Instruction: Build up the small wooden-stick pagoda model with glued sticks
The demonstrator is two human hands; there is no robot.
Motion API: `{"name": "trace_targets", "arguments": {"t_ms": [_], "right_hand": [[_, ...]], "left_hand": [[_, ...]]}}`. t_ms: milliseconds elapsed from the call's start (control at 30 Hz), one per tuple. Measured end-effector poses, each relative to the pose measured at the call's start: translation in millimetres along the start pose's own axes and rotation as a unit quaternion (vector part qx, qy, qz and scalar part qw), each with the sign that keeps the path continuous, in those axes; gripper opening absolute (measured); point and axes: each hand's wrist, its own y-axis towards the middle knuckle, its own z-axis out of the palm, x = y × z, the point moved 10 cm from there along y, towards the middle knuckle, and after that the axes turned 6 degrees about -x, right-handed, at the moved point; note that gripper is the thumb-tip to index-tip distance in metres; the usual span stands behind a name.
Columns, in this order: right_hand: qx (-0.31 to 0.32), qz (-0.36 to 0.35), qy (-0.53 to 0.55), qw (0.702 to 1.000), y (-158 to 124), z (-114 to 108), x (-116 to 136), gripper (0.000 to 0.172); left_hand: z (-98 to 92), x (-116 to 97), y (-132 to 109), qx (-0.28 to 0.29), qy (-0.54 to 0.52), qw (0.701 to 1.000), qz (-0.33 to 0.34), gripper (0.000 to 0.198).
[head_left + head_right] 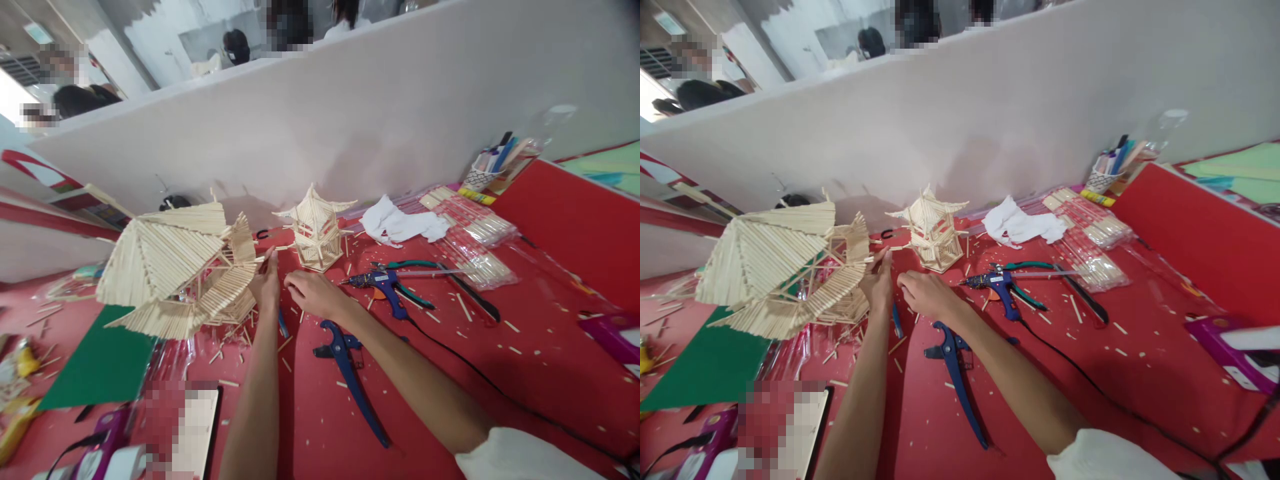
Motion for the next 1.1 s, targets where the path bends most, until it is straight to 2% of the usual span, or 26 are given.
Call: {"name": "trace_targets", "arguments": {"t_ms": [600,833,900,1000,1067,1100], "right_hand": [[-0.003,0.002,0.001,1.0,0,-2,-1,0.016],[-0.004,-0.001,0.021,1.0,2,-8,-1,0.017],[0.038,-0.016,0.015,0.999,0,-10,6,0.016],[0.189,-0.044,-0.006,0.981,-13,-8,19,0.013],[0.283,-0.029,-0.019,0.958,-29,-15,21,0.011],[0.304,-0.009,-0.026,0.952,-35,-24,19,0.011]], "left_hand": [[0.2,-2,0,-0.004,0.001,1.0,-0.012,0.024],[-8.9,1,-1,-0.008,-0.053,0.998,0.016,0.025],[-8.6,-4,-6,0.025,-0.047,0.998,0.031,0.024],[-2.5,-17,-18,0.113,-0.004,0.991,0.073,0.021],[-6.3,-23,-26,0.135,0.002,0.988,0.079,0.021],[-9.2,-22,-30,0.14,-0.005,0.988,0.067,0.022]]}}
